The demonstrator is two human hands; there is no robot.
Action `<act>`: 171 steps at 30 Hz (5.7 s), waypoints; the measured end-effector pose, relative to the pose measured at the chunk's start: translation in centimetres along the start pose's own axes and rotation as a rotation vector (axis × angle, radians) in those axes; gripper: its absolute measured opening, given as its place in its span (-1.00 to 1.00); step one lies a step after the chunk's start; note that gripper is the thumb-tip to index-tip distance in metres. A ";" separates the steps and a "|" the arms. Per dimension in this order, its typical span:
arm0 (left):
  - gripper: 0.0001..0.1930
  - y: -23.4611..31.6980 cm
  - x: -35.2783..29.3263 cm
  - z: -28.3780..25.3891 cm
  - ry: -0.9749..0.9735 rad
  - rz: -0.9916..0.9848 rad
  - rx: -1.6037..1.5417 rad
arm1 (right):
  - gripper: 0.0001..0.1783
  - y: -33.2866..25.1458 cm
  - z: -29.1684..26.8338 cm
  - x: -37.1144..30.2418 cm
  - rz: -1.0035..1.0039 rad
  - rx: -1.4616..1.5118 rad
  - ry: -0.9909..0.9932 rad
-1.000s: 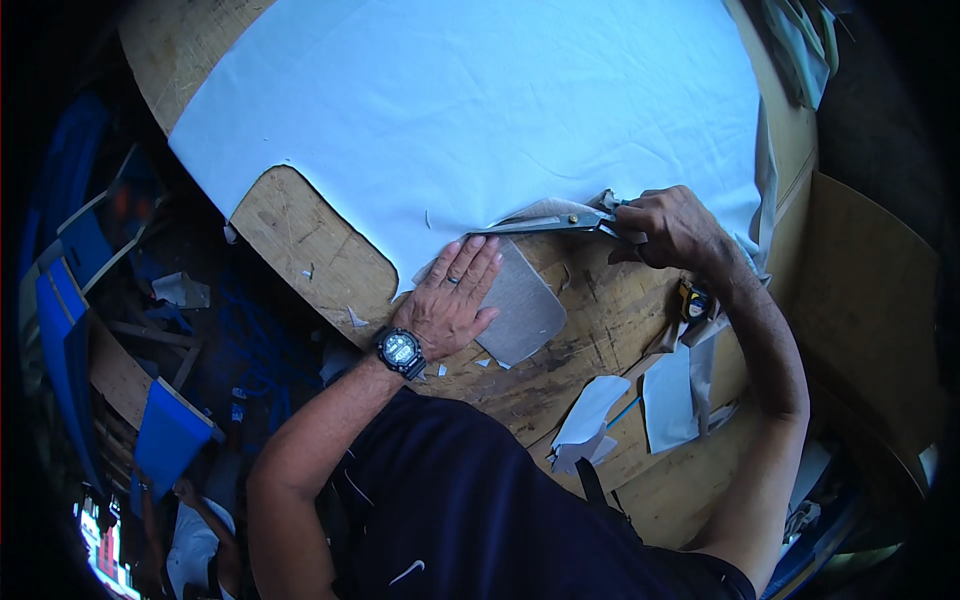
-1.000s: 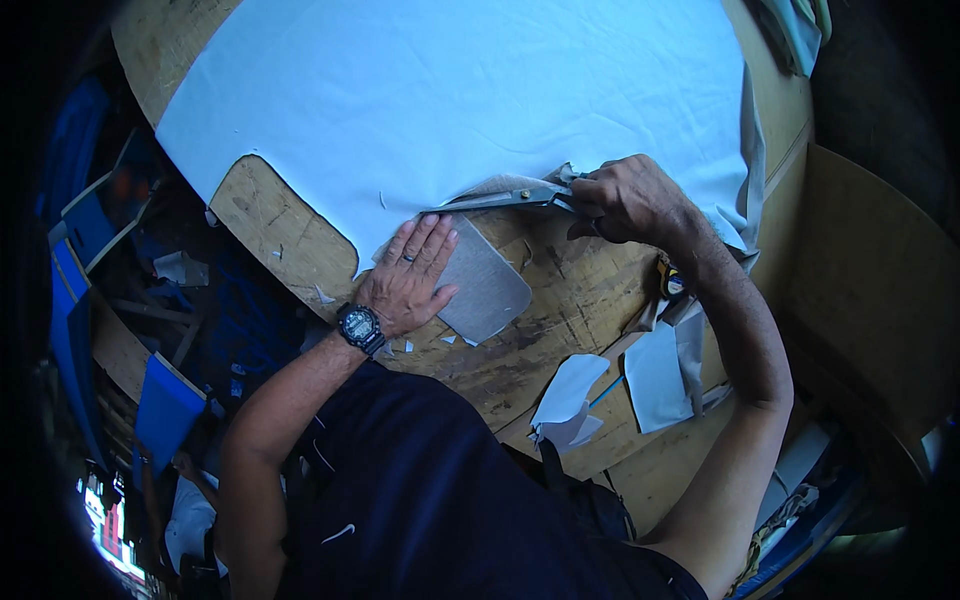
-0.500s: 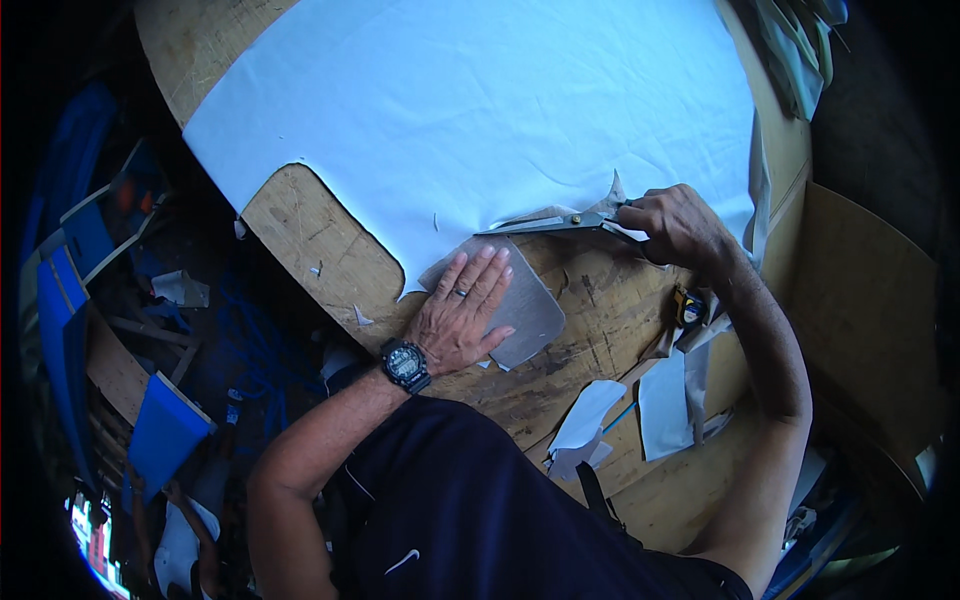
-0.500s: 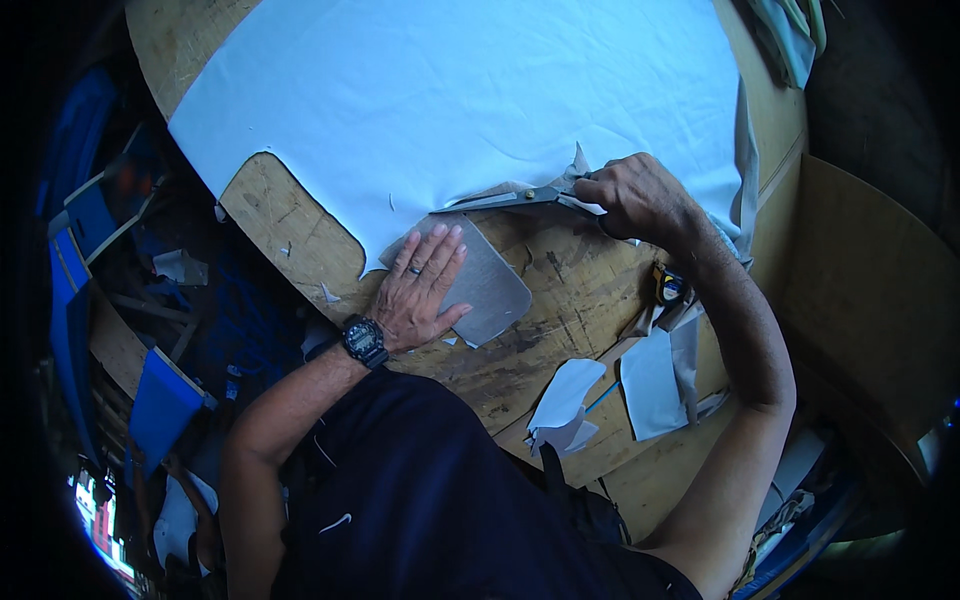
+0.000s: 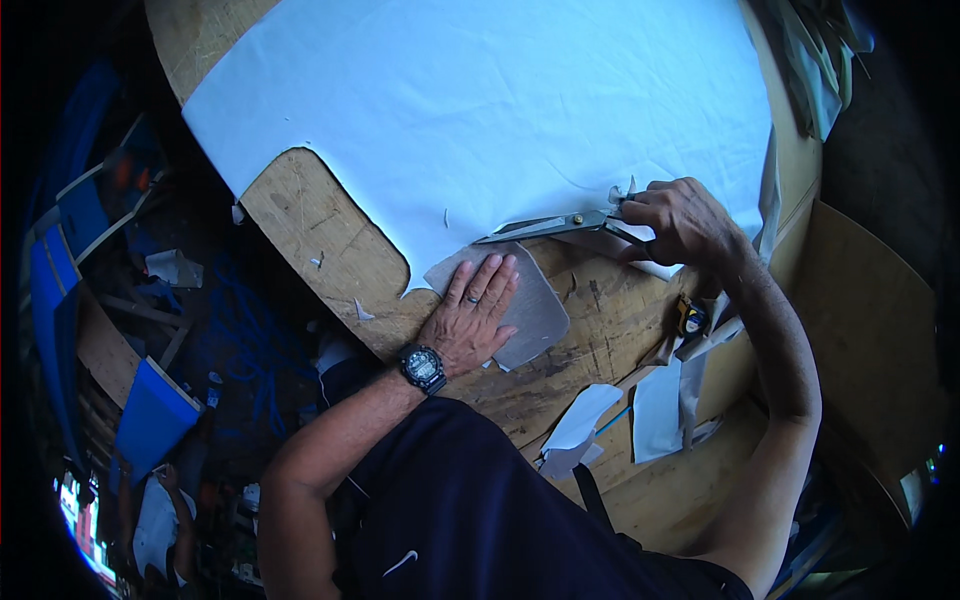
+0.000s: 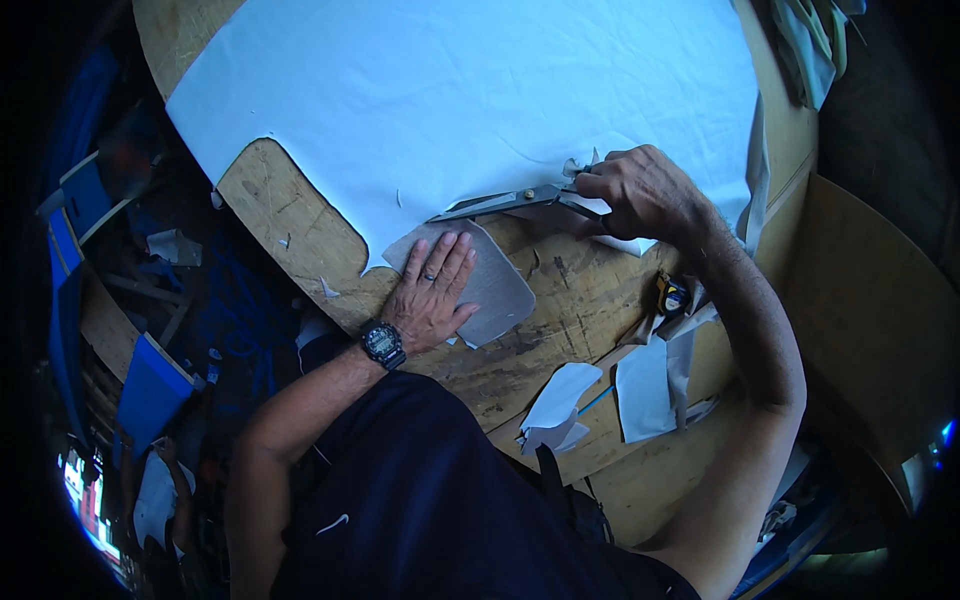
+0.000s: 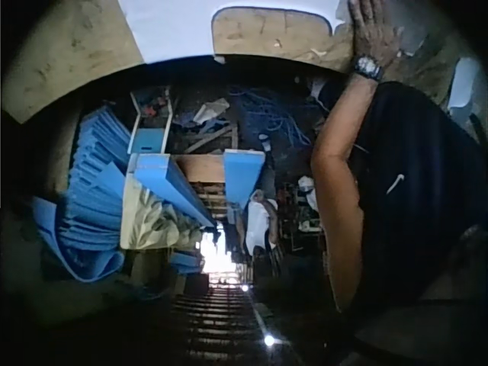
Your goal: Cutting out a specific pattern from a large white sheet of fabric using scissors on a workbench.
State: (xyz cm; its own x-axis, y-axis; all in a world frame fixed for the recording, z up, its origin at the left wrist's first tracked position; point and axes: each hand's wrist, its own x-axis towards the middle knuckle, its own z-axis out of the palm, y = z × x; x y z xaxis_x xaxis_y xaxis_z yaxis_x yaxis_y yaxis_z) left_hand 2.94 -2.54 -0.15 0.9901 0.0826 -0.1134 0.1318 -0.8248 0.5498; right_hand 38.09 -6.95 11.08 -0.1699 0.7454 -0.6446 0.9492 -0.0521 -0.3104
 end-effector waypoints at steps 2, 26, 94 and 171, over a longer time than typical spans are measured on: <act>-0.15 0.0 0.0 -0.2 -0.005 0.002 0.008 | -0.55 0.3 -0.1 0.2 -0.014 -0.002 -0.012; -0.24 -0.4 0.1 -0.4 -0.011 0.027 0.032 | -0.54 -0.5 -3.7 4.0 -0.139 -0.126 -0.088; -0.55 -2.2 -6.4 -3.7 0.409 -0.079 -0.076 | -0.43 -24.6 18.1 -10.8 0.334 1.547 0.202; -0.78 9.3 5.6 -10.0 -0.839 0.830 0.086 | -0.06 -39.9 22.8 -6.6 1.143 0.755 1.554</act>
State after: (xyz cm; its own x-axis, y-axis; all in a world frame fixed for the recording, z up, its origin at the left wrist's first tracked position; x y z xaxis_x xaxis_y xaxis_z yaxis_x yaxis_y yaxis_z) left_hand 10.21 -4.10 12.61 0.4259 -0.8626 -0.2730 -0.5720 -0.4905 0.6574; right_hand -4.72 -24.94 11.78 0.9871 -0.0182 0.1589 0.1014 -0.6969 -0.7100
